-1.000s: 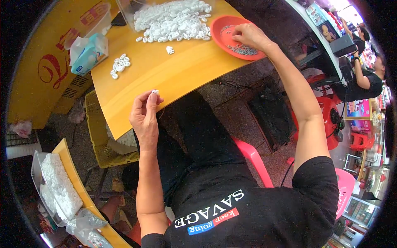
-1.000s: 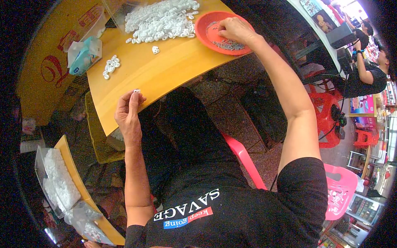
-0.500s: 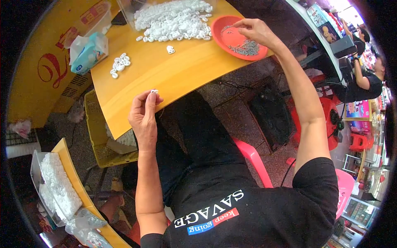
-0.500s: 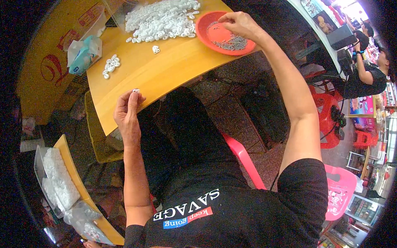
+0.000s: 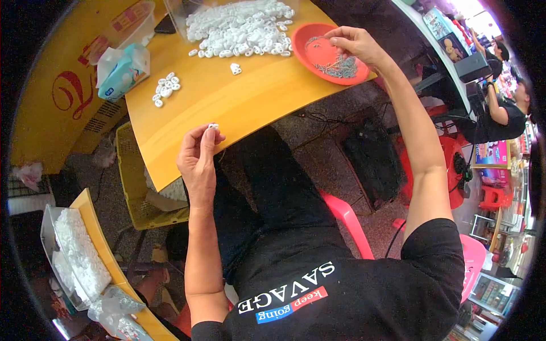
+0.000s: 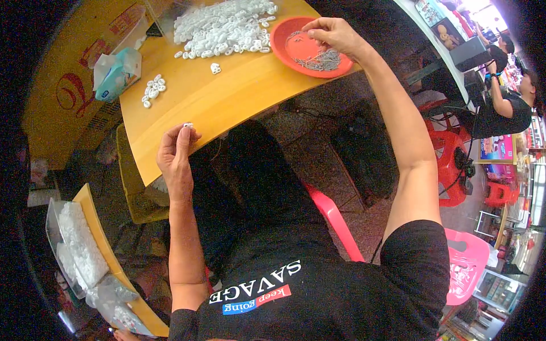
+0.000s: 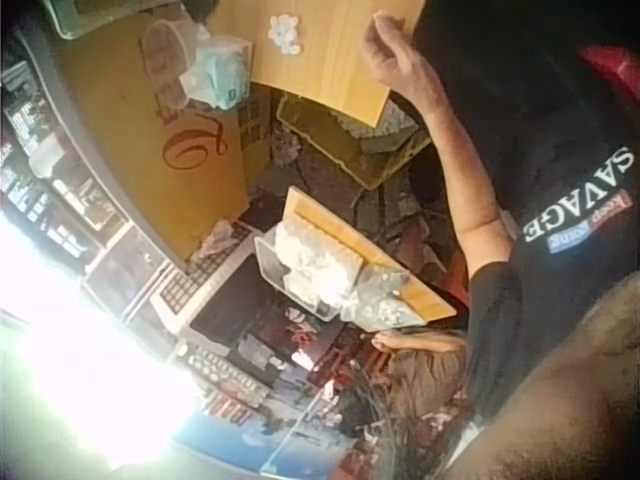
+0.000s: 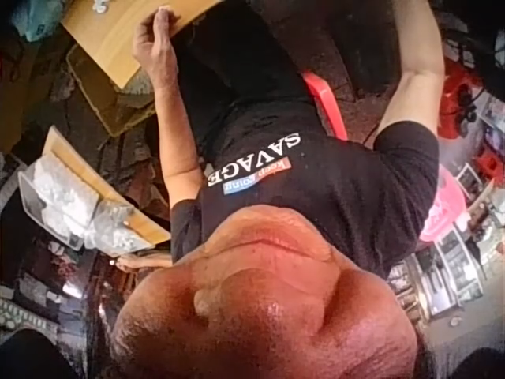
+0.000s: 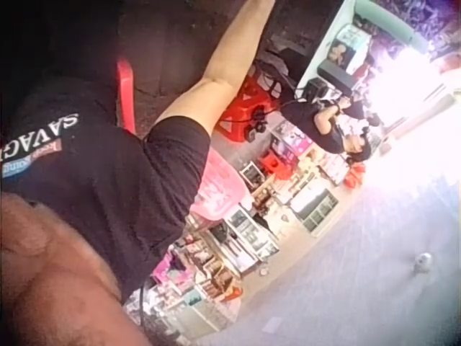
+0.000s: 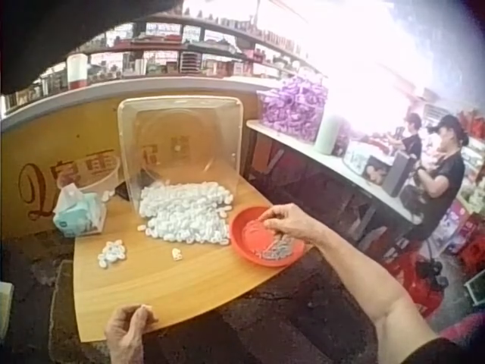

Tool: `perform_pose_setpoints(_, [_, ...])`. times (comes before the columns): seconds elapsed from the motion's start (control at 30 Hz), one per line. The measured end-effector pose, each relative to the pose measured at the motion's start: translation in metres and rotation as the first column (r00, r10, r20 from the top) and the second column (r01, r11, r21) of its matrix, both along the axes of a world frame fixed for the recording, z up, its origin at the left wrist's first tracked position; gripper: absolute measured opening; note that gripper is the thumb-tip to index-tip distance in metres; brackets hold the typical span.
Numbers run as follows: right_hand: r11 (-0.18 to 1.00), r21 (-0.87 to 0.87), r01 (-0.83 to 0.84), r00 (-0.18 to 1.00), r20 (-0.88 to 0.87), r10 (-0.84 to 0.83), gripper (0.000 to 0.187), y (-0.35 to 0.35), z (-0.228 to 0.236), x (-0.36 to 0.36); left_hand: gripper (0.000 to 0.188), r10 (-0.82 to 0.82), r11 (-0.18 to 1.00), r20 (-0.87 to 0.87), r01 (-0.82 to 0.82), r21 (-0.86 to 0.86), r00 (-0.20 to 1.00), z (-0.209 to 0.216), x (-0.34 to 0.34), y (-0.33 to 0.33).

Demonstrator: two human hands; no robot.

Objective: Assembling small white plastic components with metal rings or pins at a workbench.

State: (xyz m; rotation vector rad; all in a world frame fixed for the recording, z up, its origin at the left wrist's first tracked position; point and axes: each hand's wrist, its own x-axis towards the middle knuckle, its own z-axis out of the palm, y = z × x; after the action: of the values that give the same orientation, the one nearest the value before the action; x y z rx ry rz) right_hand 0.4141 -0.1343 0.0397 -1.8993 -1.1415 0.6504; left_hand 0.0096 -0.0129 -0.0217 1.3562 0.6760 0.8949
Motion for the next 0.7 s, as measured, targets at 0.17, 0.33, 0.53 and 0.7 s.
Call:
perform_pose_setpoints(0.17, [0.999, 0.036, 0.017, 0.991, -0.133, -0.012, 0.026, -0.002, -0.003, -0.002, 0.018, -0.002, 1.000, -0.003, 0.002, -0.005, 1.000, 0.002, 0.000, -0.001])
perform_pose_setpoints(0.33, [0.998, 0.061, 0.033, 0.969, -0.247, -0.017, 0.024, -0.004, -0.003, -0.009, 0.018, 0.006, 1.000, -0.027, -0.005, 0.012, 1.000, 0.003, -0.001, 0.000])
perform_pose_setpoints(0.53, [0.993, 0.109, 0.046, 0.959, -0.285, -0.013, 0.024, -0.006, -0.006, -0.010, 0.018, 0.011, 1.000, -0.021, -0.011, 0.007, 1.000, 0.004, 0.001, -0.002])
perform_pose_setpoints(0.7, [0.989, 0.143, 0.030, 0.962, -0.271, 0.010, 0.025, -0.005, -0.009, -0.008, 0.017, 0.015, 1.000, -0.014, -0.015, -0.020, 1.000, 0.003, 0.001, -0.002])
